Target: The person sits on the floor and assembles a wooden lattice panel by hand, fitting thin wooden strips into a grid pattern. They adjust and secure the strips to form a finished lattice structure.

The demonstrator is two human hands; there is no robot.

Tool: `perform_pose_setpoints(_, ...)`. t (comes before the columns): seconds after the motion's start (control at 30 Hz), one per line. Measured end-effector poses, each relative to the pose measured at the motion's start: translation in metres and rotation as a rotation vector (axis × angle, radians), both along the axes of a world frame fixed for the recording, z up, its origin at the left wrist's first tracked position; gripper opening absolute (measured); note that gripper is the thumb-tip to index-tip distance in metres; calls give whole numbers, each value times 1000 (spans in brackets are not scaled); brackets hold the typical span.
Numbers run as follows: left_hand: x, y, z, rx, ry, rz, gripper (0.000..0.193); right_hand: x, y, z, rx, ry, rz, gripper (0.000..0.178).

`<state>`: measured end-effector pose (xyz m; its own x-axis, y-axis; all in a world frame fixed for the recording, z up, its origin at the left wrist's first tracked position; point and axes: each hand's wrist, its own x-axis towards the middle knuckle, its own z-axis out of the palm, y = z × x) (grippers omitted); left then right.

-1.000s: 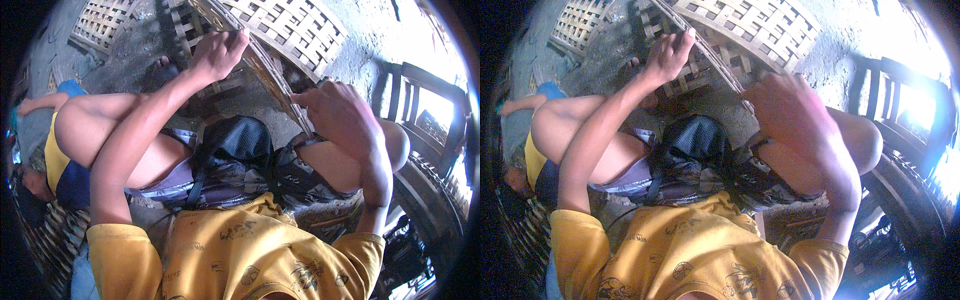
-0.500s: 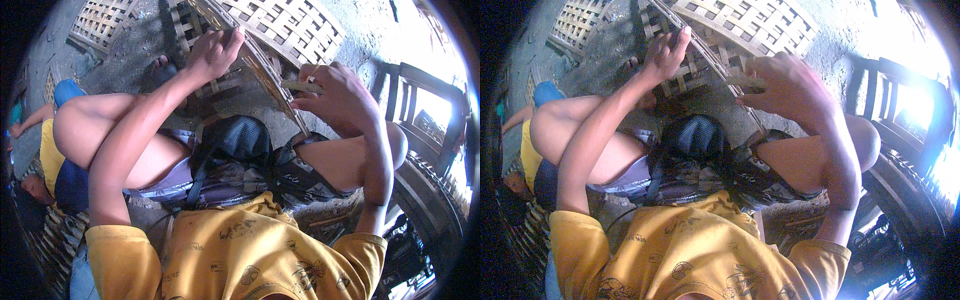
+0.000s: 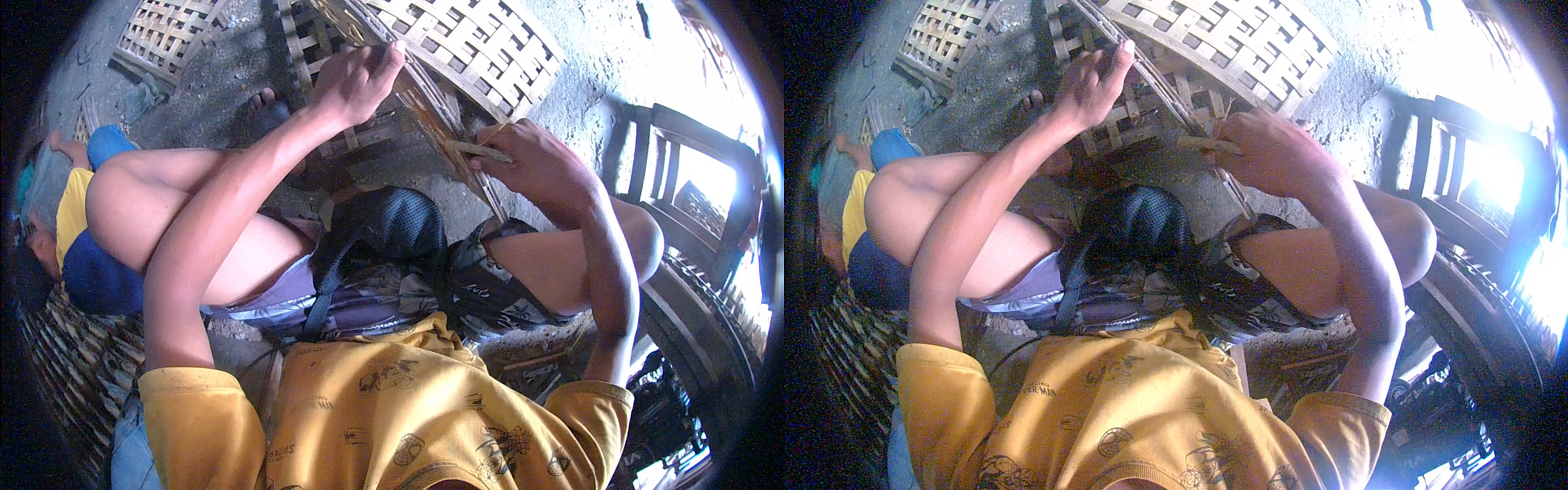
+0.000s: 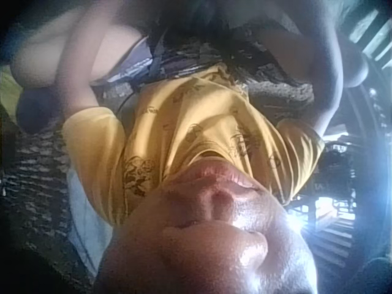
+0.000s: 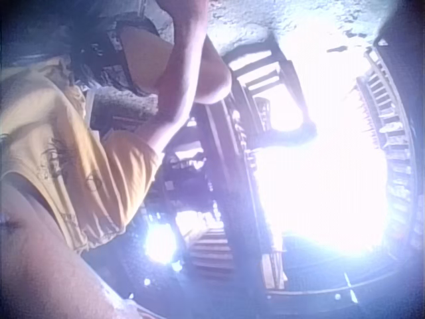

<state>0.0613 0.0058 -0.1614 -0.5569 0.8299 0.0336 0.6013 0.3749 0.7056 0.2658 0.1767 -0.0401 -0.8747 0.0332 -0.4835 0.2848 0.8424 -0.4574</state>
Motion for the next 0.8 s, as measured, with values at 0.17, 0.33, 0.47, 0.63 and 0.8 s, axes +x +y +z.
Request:
perform_pose_setpoints(0.17,-4,-2,-7,-39,-30,-5,71,-2,-1,11,-34,39,-19,30)
perform_pose_setpoints(0.33,-5,3,0,-86,-63,-28,72,-3,15,1,14,-142,12,29)
perform_pose_setpoints(0.47,-1,1,-4,14,-6,42,74,4,21,4,37,-174,16,29)
perform_pose_setpoints(0.63,-8,3,8,-139,-68,-44,74,6,21,19,70,-384,74,32)
perform_pose_setpoints(0.8,-4,2,-3,4,2,3,72,-4,-7,32,49,-244,-162,35)
